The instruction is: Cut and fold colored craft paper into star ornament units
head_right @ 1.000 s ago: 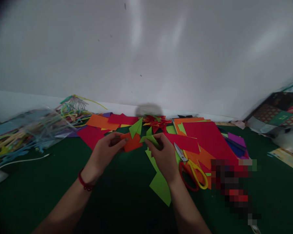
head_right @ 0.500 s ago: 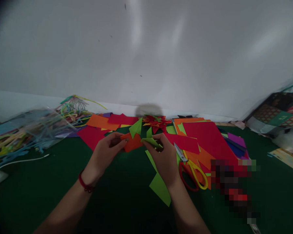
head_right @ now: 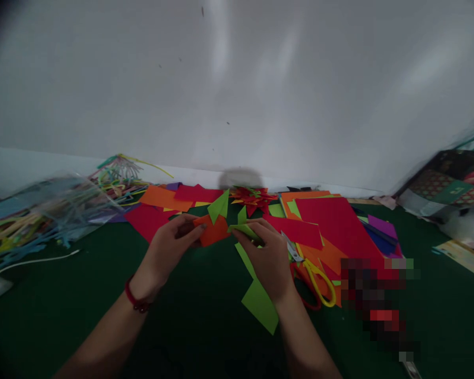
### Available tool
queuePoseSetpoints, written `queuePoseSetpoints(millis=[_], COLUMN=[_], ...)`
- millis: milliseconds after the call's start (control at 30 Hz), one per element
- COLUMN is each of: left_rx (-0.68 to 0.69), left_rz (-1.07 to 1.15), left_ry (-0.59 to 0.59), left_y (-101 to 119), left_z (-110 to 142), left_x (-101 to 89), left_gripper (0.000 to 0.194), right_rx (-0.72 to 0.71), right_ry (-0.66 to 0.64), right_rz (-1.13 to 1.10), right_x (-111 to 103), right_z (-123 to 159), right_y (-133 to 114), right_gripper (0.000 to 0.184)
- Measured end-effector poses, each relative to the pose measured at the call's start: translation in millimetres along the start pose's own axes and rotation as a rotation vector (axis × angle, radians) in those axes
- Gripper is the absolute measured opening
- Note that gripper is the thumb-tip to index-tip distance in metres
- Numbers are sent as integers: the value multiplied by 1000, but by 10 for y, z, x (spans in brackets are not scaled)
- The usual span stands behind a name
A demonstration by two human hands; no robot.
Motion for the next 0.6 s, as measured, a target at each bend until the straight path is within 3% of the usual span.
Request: queuePoseSetpoints(millis=[133,600], left_rx=[-6,-6], left_rz=[3,12], left_ry=[5,-28], left_y=[-6,14], left_z=[0,16], left_x=[-8,38], left_gripper=[21,16], right_rx=[-23,94], right_ry=[-5,-99], right_rz=[-2,-31], right_x=[-2,56], right_z=[0,-10], right_y=[-32,111], right_gripper=[13,22])
Point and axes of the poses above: each hand's wrist, its own z-axis away from the middle knuckle, its own x-axis out of the palm, y = z × x, the point moved 8 cm from there along -z, towards the middle knuckle
